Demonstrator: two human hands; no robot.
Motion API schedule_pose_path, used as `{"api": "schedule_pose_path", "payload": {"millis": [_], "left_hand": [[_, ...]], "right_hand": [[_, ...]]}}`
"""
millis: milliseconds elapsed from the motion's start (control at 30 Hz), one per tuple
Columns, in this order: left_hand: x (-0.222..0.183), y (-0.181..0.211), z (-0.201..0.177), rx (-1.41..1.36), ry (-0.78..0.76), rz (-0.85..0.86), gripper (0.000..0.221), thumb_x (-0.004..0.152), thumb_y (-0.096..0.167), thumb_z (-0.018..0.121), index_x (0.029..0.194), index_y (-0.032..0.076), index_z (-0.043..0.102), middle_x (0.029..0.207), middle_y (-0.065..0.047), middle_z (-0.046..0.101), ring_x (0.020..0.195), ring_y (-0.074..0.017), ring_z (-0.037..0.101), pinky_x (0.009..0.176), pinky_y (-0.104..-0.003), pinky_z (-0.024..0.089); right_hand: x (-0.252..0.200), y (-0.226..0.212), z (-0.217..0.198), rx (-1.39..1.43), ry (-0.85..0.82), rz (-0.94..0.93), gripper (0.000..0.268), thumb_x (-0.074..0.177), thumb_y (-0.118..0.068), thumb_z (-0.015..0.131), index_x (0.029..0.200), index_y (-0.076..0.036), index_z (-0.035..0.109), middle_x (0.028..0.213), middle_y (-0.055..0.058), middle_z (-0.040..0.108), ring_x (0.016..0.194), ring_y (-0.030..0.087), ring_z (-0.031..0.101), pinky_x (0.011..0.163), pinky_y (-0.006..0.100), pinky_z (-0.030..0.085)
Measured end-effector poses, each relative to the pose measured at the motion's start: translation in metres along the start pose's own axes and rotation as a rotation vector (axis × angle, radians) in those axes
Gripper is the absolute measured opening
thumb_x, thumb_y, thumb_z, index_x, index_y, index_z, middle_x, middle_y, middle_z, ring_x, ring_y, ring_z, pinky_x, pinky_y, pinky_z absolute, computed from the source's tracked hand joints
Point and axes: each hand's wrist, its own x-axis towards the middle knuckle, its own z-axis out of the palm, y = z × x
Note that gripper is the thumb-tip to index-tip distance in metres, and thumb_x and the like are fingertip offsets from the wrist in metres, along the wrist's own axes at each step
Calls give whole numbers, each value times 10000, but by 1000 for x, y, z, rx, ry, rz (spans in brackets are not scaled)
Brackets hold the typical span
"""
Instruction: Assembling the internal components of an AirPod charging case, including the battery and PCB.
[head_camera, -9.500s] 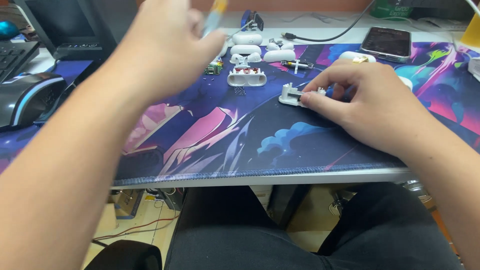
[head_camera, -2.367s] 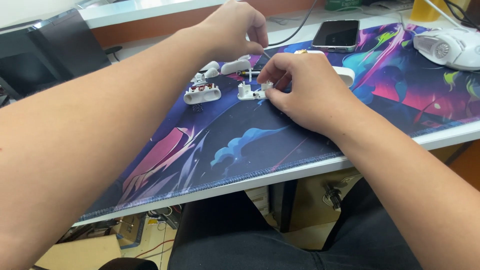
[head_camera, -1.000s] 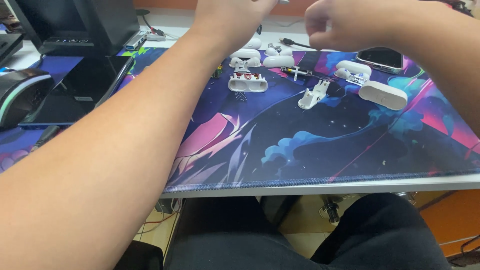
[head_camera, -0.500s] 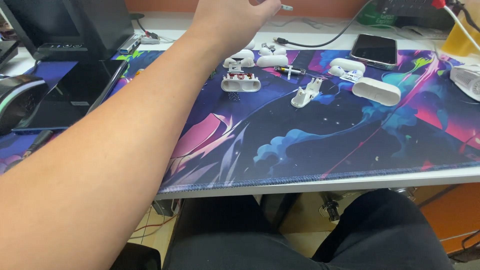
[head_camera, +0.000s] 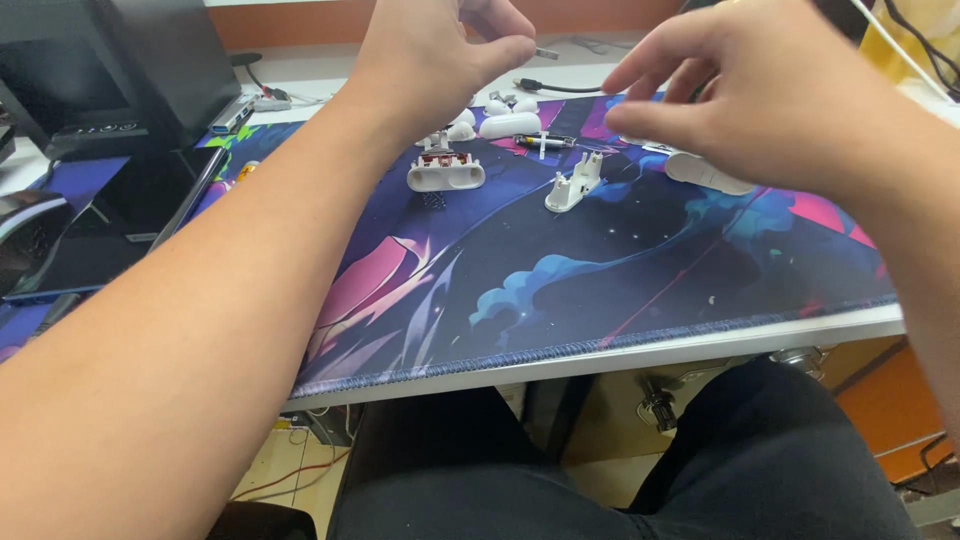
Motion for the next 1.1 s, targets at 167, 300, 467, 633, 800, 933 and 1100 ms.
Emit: {"api": "schedule_pose_path", "payload": {"millis": [167, 300, 467, 633, 800, 933, 1100], "left_hand": [[0, -13, 2, 61, 35, 70, 82, 920, 265, 766, 901, 186, 774, 878, 65, 773, 807, -108, 696, 716, -311, 542], [-2, -5, -4, 69, -36, -19, 181, 939, 394, 745, 939, 213, 762, 888, 94, 753, 730, -96, 649, 633, -323, 487], [-2, 2, -5, 113, -64, -76, 141, 889, 386, 718, 870, 246, 718, 731, 116, 687, 554, -89, 552, 543, -332, 432], [-2, 26, -4, 26, -143, -303, 220, 888, 450, 723, 823, 240, 715, 768, 143, 728, 565, -53, 577, 588, -273, 484], [-4, 29, 0, 48, -104, -240, 206, 930, 404, 720, 818, 231, 705, 658, 119, 671, 508, -59, 539, 577, -288, 443], [-4, 22, 5, 64, -50, -138, 241, 939, 437, 696, 831, 222, 709, 711, 122, 760, 617, -39, 674, 618, -292, 476], [-5, 32, 6, -13, 6, -95, 147, 892, 301, 737, 805, 182, 736, 770, 83, 767, 719, -46, 706, 678, -257, 566]], "right_hand": [[30, 3, 30, -159, 3, -288, 195, 1027, -204, 700, 1195, -148, 781, 1153, 139, 722, 946, 314, 663, 676, 473, 539], [68, 28, 44, -96, 41, -265, 192, 1099, -211, 643, 1234, -128, 752, 1145, 132, 733, 990, 321, 668, 754, 479, 529], [86, 91, 69, -79, 396, -409, 365, 1304, -224, 750, 986, -46, 736, 877, 102, 704, 765, 236, 648, 663, 415, 486], [80, 109, 69, -62, 484, -493, 310, 1333, -193, 786, 1096, -2, 728, 954, 127, 705, 824, 243, 641, 681, 384, 476], [69, 93, 69, 12, 460, -411, 536, 1391, -270, 732, 920, -40, 621, 760, 94, 552, 701, 226, 494, 629, 423, 354], [79, 99, 72, 4, 496, -464, 459, 1341, -247, 765, 946, -65, 616, 789, 58, 572, 720, 189, 495, 632, 411, 339], [70, 83, 68, 25, 456, -461, 340, 1213, -177, 716, 908, -93, 589, 779, 25, 574, 701, 168, 500, 669, 390, 367]]}}
